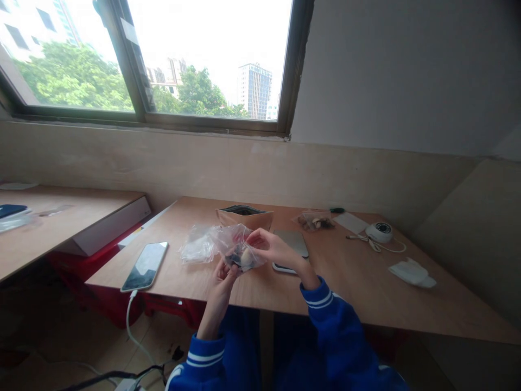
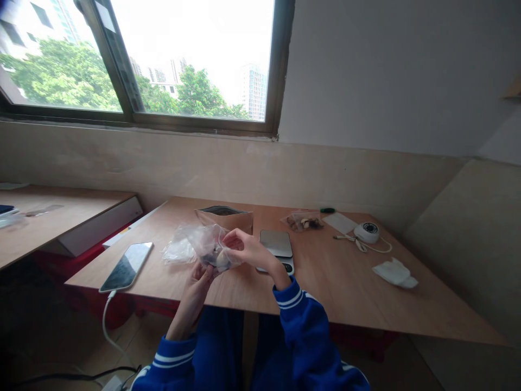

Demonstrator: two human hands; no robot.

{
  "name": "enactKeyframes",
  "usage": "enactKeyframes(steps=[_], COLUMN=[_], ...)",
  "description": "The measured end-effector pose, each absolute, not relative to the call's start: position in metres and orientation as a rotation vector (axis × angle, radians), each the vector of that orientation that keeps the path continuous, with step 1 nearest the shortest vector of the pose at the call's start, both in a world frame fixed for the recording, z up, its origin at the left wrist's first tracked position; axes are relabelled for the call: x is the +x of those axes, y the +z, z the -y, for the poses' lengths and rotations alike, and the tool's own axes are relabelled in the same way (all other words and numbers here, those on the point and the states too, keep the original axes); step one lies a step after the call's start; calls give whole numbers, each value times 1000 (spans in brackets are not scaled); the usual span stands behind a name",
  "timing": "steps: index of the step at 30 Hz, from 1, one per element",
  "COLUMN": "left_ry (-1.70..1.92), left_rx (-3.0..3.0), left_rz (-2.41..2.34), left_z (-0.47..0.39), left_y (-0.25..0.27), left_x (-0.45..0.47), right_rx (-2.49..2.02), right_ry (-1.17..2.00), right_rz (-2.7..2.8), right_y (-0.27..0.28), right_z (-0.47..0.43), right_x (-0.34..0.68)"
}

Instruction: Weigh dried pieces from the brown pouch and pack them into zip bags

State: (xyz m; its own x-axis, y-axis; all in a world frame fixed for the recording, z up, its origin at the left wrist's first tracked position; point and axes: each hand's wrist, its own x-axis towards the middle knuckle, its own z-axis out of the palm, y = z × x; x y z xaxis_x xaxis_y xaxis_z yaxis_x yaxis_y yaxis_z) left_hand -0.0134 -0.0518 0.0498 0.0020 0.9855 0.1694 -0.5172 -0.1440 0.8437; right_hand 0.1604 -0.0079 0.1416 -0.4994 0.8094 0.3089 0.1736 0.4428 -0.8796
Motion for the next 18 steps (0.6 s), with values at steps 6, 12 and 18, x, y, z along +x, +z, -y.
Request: enactKeyframes(steps=[6, 12, 18], left_ry=[1494, 1531, 1558], left_rx=[916, 799, 744], left_rz=[-700, -706, -689], left_z=[50, 51, 50], left_y=[47, 50, 54], left_x=[-15, -14, -14], right_rx=[-916, -915, -861], right_ry=[1163, 1197, 1201], right_rz=[1973, 1892, 1892], right_y=[136, 139, 148], right_z=[11, 13, 11], right_x=[161, 159, 156])
